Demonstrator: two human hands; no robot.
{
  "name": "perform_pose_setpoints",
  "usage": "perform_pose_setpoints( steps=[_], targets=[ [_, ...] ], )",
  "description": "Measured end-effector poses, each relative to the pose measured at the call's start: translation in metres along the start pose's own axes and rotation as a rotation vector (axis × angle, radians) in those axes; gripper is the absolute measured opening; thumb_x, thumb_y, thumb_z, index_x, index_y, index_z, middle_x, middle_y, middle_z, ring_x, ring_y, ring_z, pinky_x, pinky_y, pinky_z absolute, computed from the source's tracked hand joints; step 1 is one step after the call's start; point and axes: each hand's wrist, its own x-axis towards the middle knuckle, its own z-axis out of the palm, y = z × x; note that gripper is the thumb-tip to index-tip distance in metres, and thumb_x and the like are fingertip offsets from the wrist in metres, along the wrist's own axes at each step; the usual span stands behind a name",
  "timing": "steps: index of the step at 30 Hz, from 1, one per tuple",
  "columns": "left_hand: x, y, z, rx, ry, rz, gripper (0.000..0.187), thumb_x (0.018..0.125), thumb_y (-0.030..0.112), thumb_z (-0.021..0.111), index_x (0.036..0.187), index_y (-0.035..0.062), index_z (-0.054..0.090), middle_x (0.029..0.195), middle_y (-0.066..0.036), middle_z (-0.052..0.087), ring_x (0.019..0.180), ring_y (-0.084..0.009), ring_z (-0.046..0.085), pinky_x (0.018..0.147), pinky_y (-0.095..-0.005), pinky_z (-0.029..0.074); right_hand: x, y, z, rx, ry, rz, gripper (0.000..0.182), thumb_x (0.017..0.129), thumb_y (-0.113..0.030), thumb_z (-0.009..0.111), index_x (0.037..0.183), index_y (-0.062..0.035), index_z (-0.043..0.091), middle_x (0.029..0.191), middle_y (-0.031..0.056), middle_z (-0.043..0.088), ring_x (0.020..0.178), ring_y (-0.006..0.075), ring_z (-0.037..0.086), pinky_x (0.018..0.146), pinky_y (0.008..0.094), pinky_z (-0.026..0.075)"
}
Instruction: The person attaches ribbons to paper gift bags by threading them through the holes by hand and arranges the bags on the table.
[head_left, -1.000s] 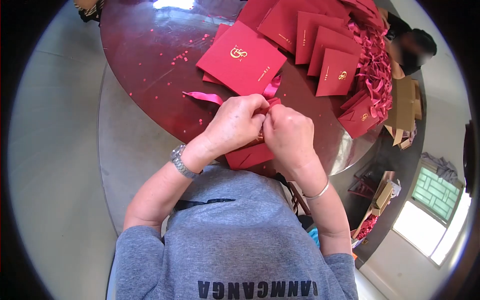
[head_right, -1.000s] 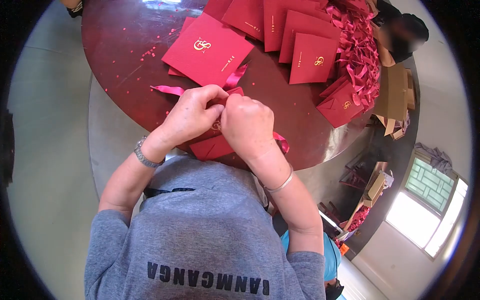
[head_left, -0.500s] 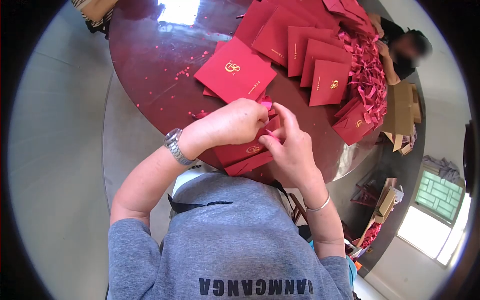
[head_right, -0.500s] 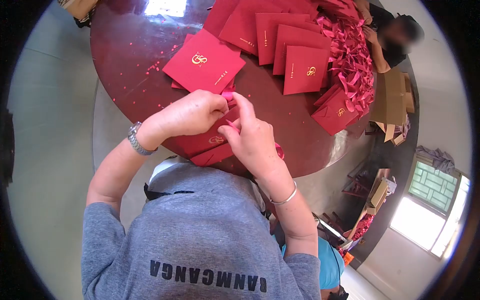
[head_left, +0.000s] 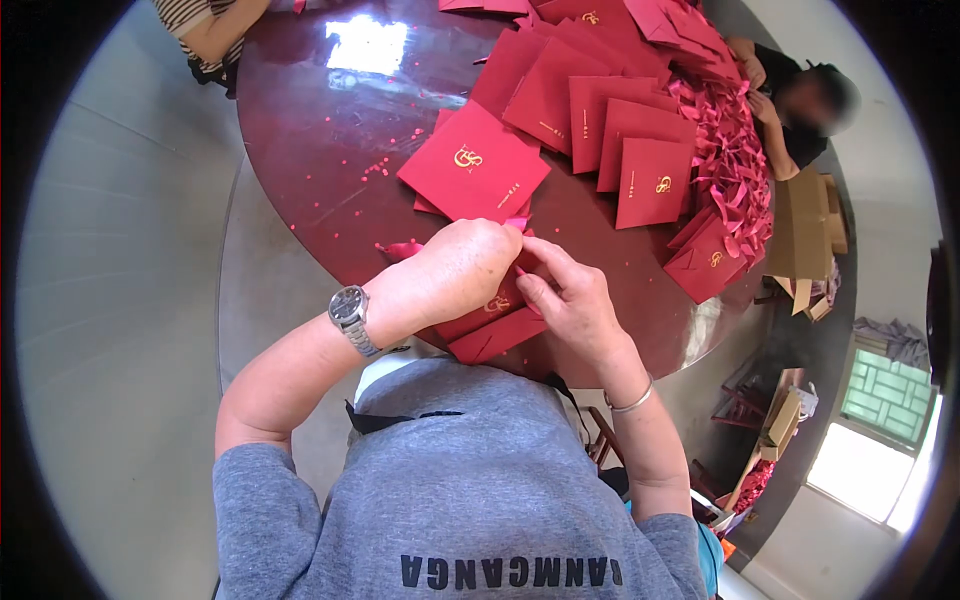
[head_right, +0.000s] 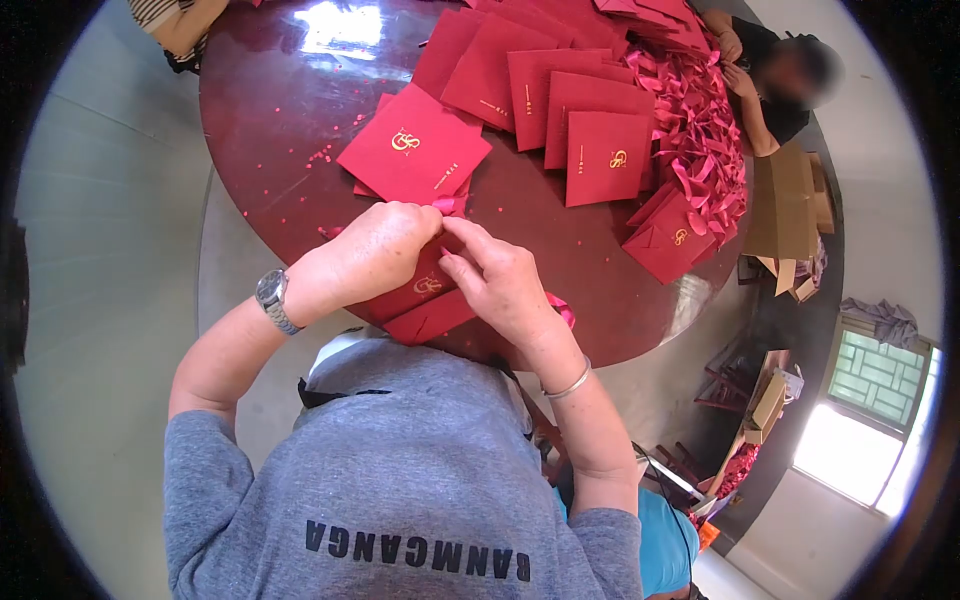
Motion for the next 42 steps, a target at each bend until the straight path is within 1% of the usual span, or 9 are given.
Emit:
perform_pose_setpoints(
  steps=[3, 6, 12, 14, 18, 25, 31, 34, 42],
  targets=[
    [-0.004, 0.000, 0.000, 0.037, 0.023, -0.007, 0.008, 0.078, 0.002, 0.058, 0.084, -0.0030, 0.060, 0.077, -0.024, 0.064, 0.076, -0.0395, 0.066, 0.065, -0.0449, 0.054, 0.001, 0.002, 0.001, 0.035, -0.030, 0.040, 0.036, 0.083, -0.008, 0.068, 0.118, -0.0058, 0.059, 0.097, 0.0158, 0.067, 0.079, 0.0300, 0.068, 0.069, 0.0365, 0.054],
    [-0.009, -0.007, -0.002, -0.025, 0.035, 0.014, 0.010, 0.078, 0.005, 0.061, 0.085, -0.0023, 0.060, 0.076, -0.024, 0.064, 0.076, -0.0391, 0.066, 0.065, -0.0442, 0.054, 0.001, 0.009, 0.004, 0.029, -0.026, -0.098, 0.032, 0.086, -0.002, 0.065, 0.118, -0.0035, 0.060, 0.077, 0.0086, 0.064, 0.065, 0.0133, 0.063, 0.061, 0.0282, 0.051],
    [-0.013, 0.005, 0.002, 0.184, 0.018, 0.016, 0.017, 0.079, 0.012, 0.065, 0.085, -0.0008, 0.056, 0.077, -0.020, 0.064, 0.073, -0.0335, 0.067, 0.062, -0.0410, 0.055, 0.015, -0.005, 0.002, -0.112, -0.018, -0.107, 0.012, 0.087, -0.007, 0.064, 0.097, -0.0024, 0.060, 0.075, 0.0137, 0.065, 0.066, 0.0278, 0.066, 0.061, 0.0362, 0.052],
    [-0.011, 0.009, 0.002, 0.240, 0.021, 0.007, 0.016, 0.079, 0.012, 0.065, 0.085, 0.0007, 0.055, 0.078, -0.016, 0.064, 0.072, -0.0302, 0.068, 0.061, -0.0387, 0.056, 0.021, -0.007, -0.003, -0.298, -0.160, -0.033, 0.015, 0.087, -0.020, 0.063, 0.089, -0.0061, 0.057, 0.075, 0.0175, 0.064, 0.072, 0.0375, 0.064, 0.062, 0.0471, 0.050],
    [-0.011, 0.013, 0.002, 0.351, 0.079, 0.049, 0.012, 0.078, 0.009, 0.063, 0.084, 0.0025, 0.054, 0.077, -0.015, 0.064, 0.071, -0.0285, 0.068, 0.061, -0.0372, 0.056, 0.027, -0.007, -0.013, -0.321, -0.173, -0.098, 0.018, 0.086, -0.023, 0.063, 0.086, -0.0063, 0.058, 0.070, 0.0187, 0.063, 0.069, 0.0384, 0.063, 0.062, 0.0480, 0.050],
    [-0.007, -0.037, -0.037, 0.412, 0.281, -0.205, 0.010, 0.078, -0.003, 0.053, 0.085, 0.0034, 0.053, 0.078, -0.018, 0.063, 0.078, -0.0355, 0.065, 0.067, -0.0439, 0.054, 0.023, -0.001, -0.031, -0.183, -0.285, 0.022, 0.019, 0.082, -0.017, 0.069, 0.087, -0.0013, 0.059, 0.065, 0.0141, 0.063, 0.061, 0.0257, 0.065, 0.059, 0.0357, 0.050],
    [-0.024, -0.027, -0.014, 0.264, 0.617, -0.081, 0.030, 0.080, -0.003, 0.051, 0.109, 0.0047, 0.056, 0.086, -0.014, 0.062, 0.081, -0.0332, 0.063, 0.069, -0.0430, 0.052, 0.020, 0.019, -0.020, -0.157, -0.203, 0.060, 0.021, 0.083, -0.016, 0.069, 0.095, -0.0017, 0.059, 0.069, 0.0124, 0.066, 0.063, 0.0214, 0.066, 0.060, 0.0328, 0.051],
    [-0.050, -0.006, 0.014, 0.064, 0.390, 0.003, 0.025, 0.078, 0.004, 0.064, 0.103, 0.0071, 0.064, 0.087, -0.011, 0.059, 0.083, -0.0311, 0.058, 0.074, -0.0414, 0.050, 0.018, 0.023, -0.017, -0.099, -0.178, 0.097, 0.023, 0.083, -0.015, 0.068, 0.099, -0.0021, 0.059, 0.070, 0.0113, 0.066, 0.064, 0.0195, 0.066, 0.061, 0.0321, 0.051],
    [-0.059, -0.022, 0.034, -0.191, 0.341, -0.233, 0.021, 0.075, 0.008, 0.071, 0.092, 0.0004, 0.061, 0.092, -0.014, 0.060, 0.090, -0.0315, 0.059, 0.080, -0.0400, 0.048, 0.002, 0.040, -0.008, 0.114, -0.130, 0.180, 0.029, 0.084, -0.012, 0.067, 0.110, -0.0017, 0.059, 0.072, 0.0040, 0.062, 0.068, 0.0094, 0.061, 0.065, 0.0277, 0.051]
  ],
)
